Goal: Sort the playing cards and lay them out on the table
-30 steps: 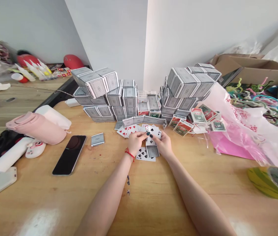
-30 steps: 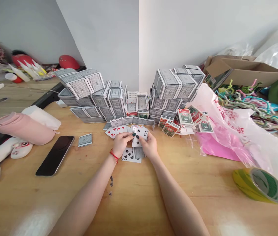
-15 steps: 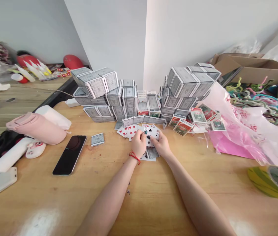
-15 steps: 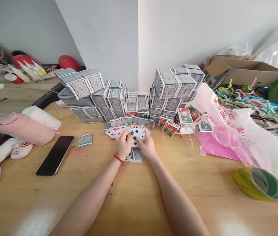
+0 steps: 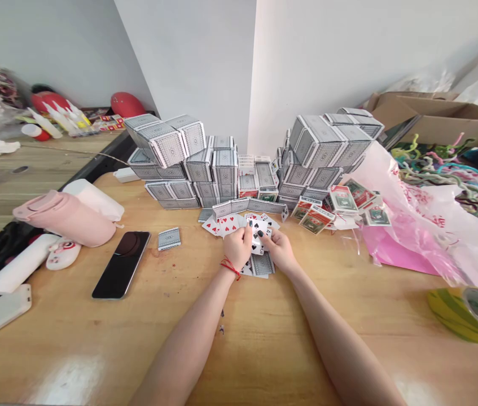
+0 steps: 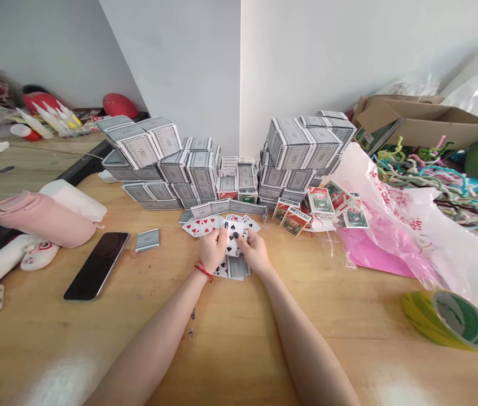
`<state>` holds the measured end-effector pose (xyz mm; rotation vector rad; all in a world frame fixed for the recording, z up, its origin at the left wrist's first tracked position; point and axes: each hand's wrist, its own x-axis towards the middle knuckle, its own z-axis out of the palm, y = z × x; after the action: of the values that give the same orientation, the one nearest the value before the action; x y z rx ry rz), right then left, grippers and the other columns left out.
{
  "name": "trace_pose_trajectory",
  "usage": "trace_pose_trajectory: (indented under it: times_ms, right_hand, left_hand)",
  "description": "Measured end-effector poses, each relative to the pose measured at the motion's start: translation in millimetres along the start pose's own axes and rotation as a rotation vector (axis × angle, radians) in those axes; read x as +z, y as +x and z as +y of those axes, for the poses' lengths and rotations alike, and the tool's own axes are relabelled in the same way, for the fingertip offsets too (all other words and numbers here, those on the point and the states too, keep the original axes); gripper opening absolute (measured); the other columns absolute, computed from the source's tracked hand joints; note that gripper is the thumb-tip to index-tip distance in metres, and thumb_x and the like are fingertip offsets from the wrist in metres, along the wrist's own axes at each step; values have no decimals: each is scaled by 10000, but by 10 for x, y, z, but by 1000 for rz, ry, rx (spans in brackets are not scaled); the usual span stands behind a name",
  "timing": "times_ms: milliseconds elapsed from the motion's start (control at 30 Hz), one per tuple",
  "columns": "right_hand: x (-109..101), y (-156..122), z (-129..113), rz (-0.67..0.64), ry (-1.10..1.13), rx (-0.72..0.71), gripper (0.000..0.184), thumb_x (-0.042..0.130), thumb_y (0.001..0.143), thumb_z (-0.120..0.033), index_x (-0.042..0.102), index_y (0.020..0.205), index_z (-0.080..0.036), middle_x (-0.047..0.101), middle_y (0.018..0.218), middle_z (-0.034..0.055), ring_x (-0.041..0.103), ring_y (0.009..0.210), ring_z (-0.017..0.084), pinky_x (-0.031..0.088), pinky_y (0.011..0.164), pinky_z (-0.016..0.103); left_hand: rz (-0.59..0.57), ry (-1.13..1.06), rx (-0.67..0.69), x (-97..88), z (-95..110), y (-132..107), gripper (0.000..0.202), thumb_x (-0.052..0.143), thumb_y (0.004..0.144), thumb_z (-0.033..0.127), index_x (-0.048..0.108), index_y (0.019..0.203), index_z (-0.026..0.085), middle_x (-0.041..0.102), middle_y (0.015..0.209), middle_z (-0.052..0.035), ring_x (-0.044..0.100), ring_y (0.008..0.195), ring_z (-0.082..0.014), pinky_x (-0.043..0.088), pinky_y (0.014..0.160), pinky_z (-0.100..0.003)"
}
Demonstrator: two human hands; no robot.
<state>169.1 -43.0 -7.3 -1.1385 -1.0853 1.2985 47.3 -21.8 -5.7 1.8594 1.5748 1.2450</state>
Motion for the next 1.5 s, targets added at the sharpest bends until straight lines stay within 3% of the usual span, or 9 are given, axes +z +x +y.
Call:
trace_pose_trajectory:
  times_ms: [167, 367, 567, 833, 1100, 1367, 1500]
  right_hand:
    - [-39, 18, -38, -80, 133, 37, 313, 631, 690, -427, 603, 867, -170, 625, 639, 19, 565, 571, 150, 438, 531, 266]
    - [-24, 11, -43, -99, 146, 46, 344, 626, 692, -415, 619, 930, -167, 639, 670, 37, 578, 608, 163, 444, 530, 266]
    - [-14, 7, -20, -81, 135, 21, 269, 613, 698, -399, 614, 850, -177, 625, 680, 20, 555, 581, 137, 448, 542, 258]
    - [-47, 14, 67, 131, -256, -143, 209, 486, 762, -382, 551, 737, -185, 519, 573, -13, 463, 525, 124, 398, 510, 240]
    - [-8, -51, 64, 375, -749, -266, 214, 382, 808, -317, 529, 705, -199, 451, 517, -28, 401, 476, 119, 326, 495, 229]
    - [7, -82, 72, 412, -807, -281, 279, 341, 844, -319, 572, 933, -190, 609, 692, 34, 531, 564, 149, 374, 560, 245]
    - [17, -86, 77, 481, -810, -306, 327, 335, 850, -389, 588, 851, -182, 571, 605, 24, 484, 513, 136, 355, 524, 239]
  left_hand:
    - [109, 75, 72, -29, -32, 25, 430, 377, 864, 368, 337, 483, 174, 391, 426, 20, 336, 426, -77, 226, 472, -225]
    - [95, 99, 115, -60, -38, 34, 325, 397, 864, 314, 407, 567, 182, 470, 491, 10, 429, 475, -95, 272, 498, -219]
    - [49, 140, 107, -81, -21, 34, 274, 386, 870, 287, 491, 641, 179, 539, 522, -3, 494, 499, -106, 290, 500, -217]
    - [-92, 253, 242, -53, -75, 14, 241, 378, 876, 282, 584, 847, 159, 600, 608, -46, 560, 589, -135, 326, 534, -232]
    - [-244, 306, 445, 12, -26, -60, 248, 332, 890, 256, 556, 838, 164, 575, 633, -47, 560, 617, -149, 364, 551, -247]
    - [-202, 306, 482, 5, -31, -70, 247, 320, 888, 229, 548, 951, 158, 596, 680, -57, 575, 648, -165, 385, 552, -260]
    - [-201, 282, 482, -12, -30, -63, 261, 323, 886, 212, 538, 1025, 163, 609, 713, -60, 587, 689, -162, 406, 579, -258]
